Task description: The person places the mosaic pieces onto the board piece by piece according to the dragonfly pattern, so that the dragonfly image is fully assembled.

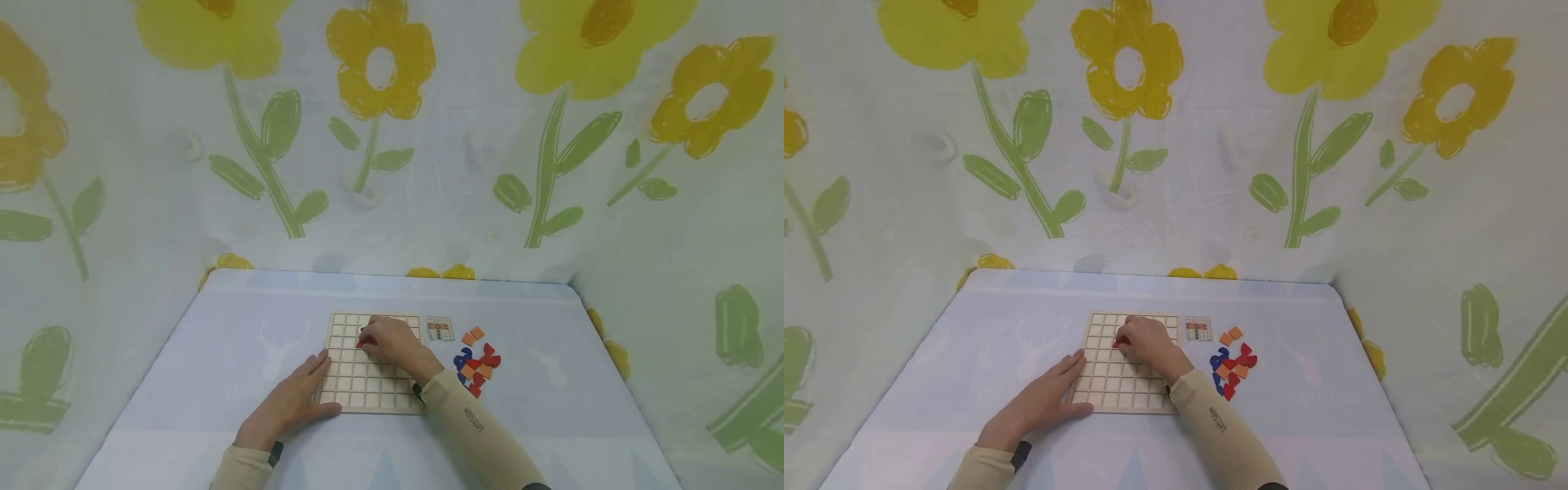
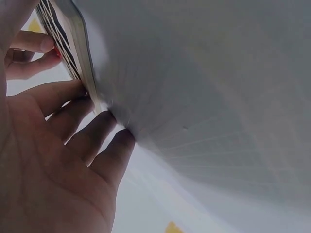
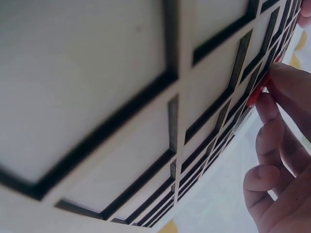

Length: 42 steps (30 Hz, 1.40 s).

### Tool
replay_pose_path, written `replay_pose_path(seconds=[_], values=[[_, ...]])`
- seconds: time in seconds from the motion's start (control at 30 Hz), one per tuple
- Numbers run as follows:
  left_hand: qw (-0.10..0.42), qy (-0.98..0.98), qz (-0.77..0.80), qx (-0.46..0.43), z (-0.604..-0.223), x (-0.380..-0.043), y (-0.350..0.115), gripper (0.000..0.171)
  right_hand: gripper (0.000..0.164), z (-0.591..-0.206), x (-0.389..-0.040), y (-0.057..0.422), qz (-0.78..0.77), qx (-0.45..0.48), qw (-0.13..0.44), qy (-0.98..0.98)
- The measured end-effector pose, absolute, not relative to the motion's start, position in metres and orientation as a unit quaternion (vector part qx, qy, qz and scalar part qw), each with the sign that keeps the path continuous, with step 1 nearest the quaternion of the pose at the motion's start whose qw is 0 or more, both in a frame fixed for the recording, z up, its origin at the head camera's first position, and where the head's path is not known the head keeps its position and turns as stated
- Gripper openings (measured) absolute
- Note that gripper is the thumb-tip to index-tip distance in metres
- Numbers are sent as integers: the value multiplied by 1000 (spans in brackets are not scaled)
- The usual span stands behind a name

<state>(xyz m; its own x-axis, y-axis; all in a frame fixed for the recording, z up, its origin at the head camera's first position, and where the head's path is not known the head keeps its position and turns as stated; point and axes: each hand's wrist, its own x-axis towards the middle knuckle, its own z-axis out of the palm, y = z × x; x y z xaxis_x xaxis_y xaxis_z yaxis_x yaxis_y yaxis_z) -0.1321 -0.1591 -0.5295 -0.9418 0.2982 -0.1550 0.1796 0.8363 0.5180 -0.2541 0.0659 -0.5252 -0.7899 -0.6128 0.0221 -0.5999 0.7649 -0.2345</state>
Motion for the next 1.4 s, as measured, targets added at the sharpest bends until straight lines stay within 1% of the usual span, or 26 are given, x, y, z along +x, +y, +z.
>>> replay_pose_path(seconds=[0.27, 0.47, 0.63, 0.77, 0.97, 1.03, 1.1, 1.3, 1.4], values=[[114, 955, 247, 121, -533, -134, -159, 104, 21, -522, -251, 69, -116, -311, 29, 943], [107, 956, 243, 127, -533, -134, -158, 103, 25, -507, -239, 85, -140, -286, 13, 948], [105, 956, 242, 127, -532, -133, -158, 103, 27, -497, -230, 110, -166, -258, -18, 952], [107, 956, 242, 125, -532, -133, -158, 103, 28, -494, -226, 133, -181, -215, -44, 959], [111, 955, 244, 125, -531, -133, -157, 102, 24, -500, -219, 177, -216, -191, -108, 952], [110, 955, 246, 126, -531, -133, -157, 102, 23, -502, -216, 191, -219, -180, -120, 951], [110, 954, 247, 127, -531, -132, -157, 102, 24, -503, -214, 204, -216, -161, -120, 955], [109, 954, 248, 127, -530, -132, -158, 102, 26, -502, -211, 239, -219, -71, -66, 971], [108, 955, 247, 128, -532, -132, -158, 102, 28, -500, -210, 256, -225, -35, -52, 972]])
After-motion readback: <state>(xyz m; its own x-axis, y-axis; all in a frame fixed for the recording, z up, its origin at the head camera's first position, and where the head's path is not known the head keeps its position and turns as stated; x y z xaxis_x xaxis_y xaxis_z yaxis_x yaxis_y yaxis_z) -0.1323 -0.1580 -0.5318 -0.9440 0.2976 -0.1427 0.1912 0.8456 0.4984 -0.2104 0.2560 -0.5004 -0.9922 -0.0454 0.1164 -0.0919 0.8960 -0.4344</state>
